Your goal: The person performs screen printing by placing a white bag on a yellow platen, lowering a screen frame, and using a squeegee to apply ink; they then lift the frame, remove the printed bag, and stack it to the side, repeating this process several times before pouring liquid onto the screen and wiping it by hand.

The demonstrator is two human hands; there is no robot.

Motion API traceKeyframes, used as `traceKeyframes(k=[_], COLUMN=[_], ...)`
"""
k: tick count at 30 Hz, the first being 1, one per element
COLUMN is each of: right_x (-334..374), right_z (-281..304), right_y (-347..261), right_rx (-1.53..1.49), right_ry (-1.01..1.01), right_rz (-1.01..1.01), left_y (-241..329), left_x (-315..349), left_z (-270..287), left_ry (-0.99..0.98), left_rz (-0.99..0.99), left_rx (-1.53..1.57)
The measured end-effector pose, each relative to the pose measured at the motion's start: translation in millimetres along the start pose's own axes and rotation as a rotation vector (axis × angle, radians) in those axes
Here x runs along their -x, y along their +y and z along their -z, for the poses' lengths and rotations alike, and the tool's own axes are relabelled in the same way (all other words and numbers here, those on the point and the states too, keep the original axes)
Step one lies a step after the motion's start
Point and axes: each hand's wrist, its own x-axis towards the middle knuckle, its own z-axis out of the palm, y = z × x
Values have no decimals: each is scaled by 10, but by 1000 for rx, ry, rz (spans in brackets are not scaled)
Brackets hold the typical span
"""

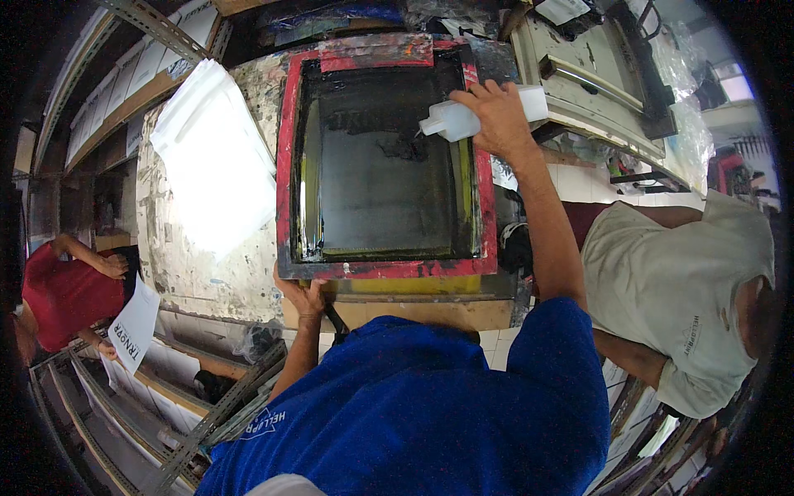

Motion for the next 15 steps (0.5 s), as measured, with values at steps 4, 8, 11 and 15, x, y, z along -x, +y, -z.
traceKeyframes(k=[4, 8, 11, 15], right_x=[19, 33, 54, 34], right_z=[-1, 12, 48, -124], right_y=[-81, -114, -100, 275], right_rx=[33, 74, 49, -103], right_ry=[-32, -78, -74, 39], right_rz=[66, 94, 96, -7], left_y=[34, -59, 25, 61], left_x=[-26, -31, -53, -31], left_z=[-16, 57, -26, 35], left_ry=[2, -86, -13, -79], left_rz=[0, -16, 4, 8], left_rx=[34, -73, 8, 88])
